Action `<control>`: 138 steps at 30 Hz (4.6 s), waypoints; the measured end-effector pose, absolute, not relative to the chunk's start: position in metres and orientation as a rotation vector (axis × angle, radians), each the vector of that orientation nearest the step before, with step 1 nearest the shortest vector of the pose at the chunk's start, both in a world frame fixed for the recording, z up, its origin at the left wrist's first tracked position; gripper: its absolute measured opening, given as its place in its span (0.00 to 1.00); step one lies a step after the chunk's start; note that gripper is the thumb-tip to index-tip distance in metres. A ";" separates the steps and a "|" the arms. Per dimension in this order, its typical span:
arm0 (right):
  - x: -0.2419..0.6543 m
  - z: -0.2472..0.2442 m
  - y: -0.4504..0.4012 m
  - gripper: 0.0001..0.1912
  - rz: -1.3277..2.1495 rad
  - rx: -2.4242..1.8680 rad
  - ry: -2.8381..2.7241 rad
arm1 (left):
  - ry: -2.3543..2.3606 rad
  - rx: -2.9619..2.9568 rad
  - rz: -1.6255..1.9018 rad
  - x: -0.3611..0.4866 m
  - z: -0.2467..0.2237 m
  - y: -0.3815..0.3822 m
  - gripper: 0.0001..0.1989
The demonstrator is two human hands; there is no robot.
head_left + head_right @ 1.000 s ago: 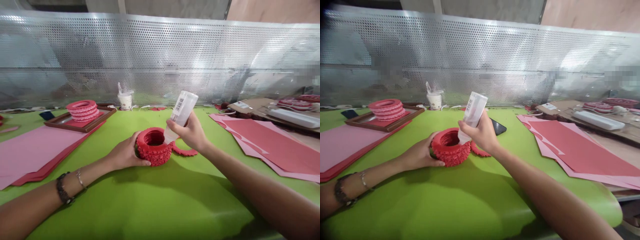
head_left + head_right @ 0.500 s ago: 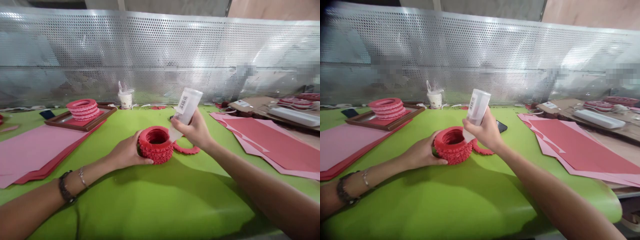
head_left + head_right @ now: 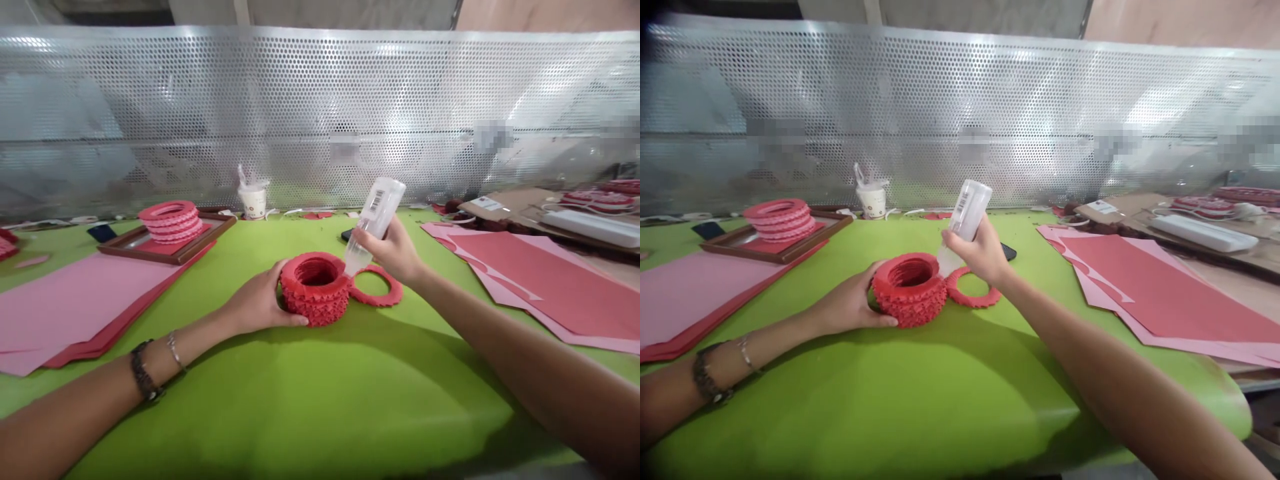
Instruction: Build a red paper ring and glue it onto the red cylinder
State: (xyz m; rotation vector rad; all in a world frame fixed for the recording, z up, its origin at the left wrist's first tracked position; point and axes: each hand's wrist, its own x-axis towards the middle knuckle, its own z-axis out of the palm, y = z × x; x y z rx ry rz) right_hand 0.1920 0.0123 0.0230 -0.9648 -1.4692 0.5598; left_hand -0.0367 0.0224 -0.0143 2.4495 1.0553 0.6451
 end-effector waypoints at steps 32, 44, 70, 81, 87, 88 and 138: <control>0.169 0.037 -0.026 0.12 0.476 -0.883 -1.423 | 0.400 2.082 0.454 -0.050 -0.015 0.037 0.43; 0.175 0.024 -0.010 0.16 0.405 -0.919 -1.497 | 0.395 2.073 0.440 -0.048 -0.011 0.035 0.42; 0.166 0.029 -0.030 0.15 0.584 -0.893 -1.525 | 0.424 2.118 0.390 -0.049 -0.011 0.033 0.38; 0.185 0.026 -0.005 0.17 0.542 -0.932 -1.514 | 0.408 2.134 0.378 -0.049 -0.012 0.034 0.39; 0.190 0.025 -0.003 0.18 0.603 -0.916 -1.349 | 0.698 2.274 0.404 -0.062 -0.013 0.047 0.38; 0.189 0.024 -0.004 0.18 0.608 -0.905 -1.338 | 0.773 2.268 0.412 -0.066 -0.013 0.050 0.39; 0.180 0.029 -0.004 0.15 0.583 -0.947 -1.336 | 0.713 2.312 0.676 -0.034 -0.020 0.032 0.32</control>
